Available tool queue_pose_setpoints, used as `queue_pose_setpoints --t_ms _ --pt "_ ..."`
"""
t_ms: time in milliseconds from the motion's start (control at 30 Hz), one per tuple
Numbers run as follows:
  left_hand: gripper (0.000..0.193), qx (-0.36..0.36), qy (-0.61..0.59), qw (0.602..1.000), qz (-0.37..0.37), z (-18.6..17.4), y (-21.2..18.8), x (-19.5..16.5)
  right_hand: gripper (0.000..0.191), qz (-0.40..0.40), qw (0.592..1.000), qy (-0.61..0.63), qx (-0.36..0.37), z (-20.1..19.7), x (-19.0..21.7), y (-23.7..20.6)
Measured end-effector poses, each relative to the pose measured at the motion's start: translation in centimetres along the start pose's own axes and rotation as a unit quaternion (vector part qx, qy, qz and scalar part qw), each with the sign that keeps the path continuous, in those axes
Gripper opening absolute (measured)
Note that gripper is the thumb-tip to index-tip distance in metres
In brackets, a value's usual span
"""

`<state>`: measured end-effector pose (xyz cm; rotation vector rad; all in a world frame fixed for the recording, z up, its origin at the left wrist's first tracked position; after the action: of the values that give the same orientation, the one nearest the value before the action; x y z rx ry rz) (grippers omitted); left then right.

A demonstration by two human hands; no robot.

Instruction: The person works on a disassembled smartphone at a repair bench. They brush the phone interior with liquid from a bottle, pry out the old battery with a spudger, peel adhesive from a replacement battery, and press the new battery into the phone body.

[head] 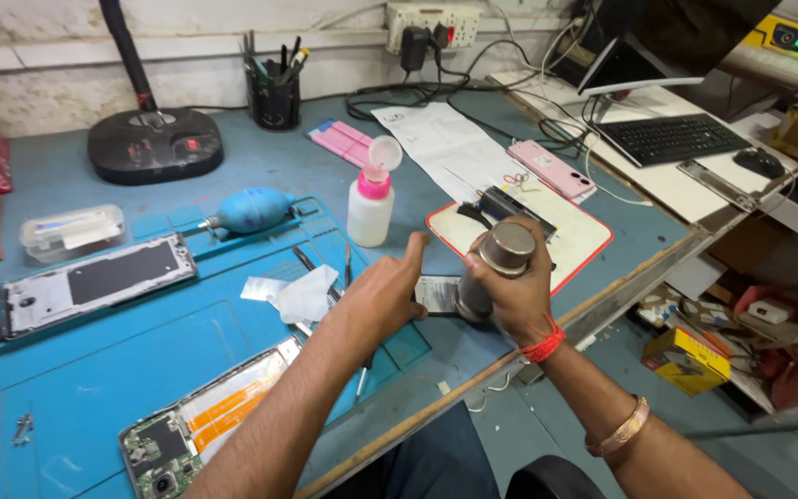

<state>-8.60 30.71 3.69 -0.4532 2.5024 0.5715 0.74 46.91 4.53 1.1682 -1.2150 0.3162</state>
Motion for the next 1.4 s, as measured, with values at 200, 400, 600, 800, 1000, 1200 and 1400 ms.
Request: queue_pose_setpoints --t_ms 200,400,600,800,1000,1200,1400 --pt "0.091 -0.096 -0.068 0.992 0.04 -1.5 -1.1 0.2 0.045 -0.023 0.999 0.02 0.01 1.6 0.3 1.9" --pt "0.071 -0.113 -0.026 0.993 0.011 -3.2 -2.0 0.3 0.046 -0.017 0.999 0.031 0.038 3.3 0.4 2.4" --pt "0.068 -0.122 0.009 0.992 0.015 -4.2 -2.4 -0.7 0.045 -0.029 0.999 0.026 0.032 3.5 0.1 2.7" --pt "0.065 -0.138 0.014 0.99 0.012 -4.0 -3.0 -0.7 0.046 -0.021 0.999 0.015 0.029 3.7 -1.5 1.7" --pt "0.063 -0.145 0.036 0.988 0.029 -4.3 -3.3 -1.3 0.044 -0.023 0.999 0.003 0.031 3.7 -1.3 2.2" --pt "0.061 -0.145 0.037 0.988 0.025 -4.2 -2.8 -0.6 0.046 -0.021 0.999 0.016 0.023 3.4 -1.0 2.5" --pt "0.065 -0.11 0.044 0.993 0.018 -1.8 -1.9 0.2 0.048 -0.024 0.999 0.014 0.021 3.3 -2.0 1.6"
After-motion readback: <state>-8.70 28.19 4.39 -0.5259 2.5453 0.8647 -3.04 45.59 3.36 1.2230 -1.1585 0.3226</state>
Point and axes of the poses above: each hand's wrist, its own y-axis towards the middle knuckle, its own z-axis out of the palm, x = y × z, the point moved 5 cm from there along y, towards the middle knuckle, and after that the axes turned 6 degrees about z, right-handed, at the moved point
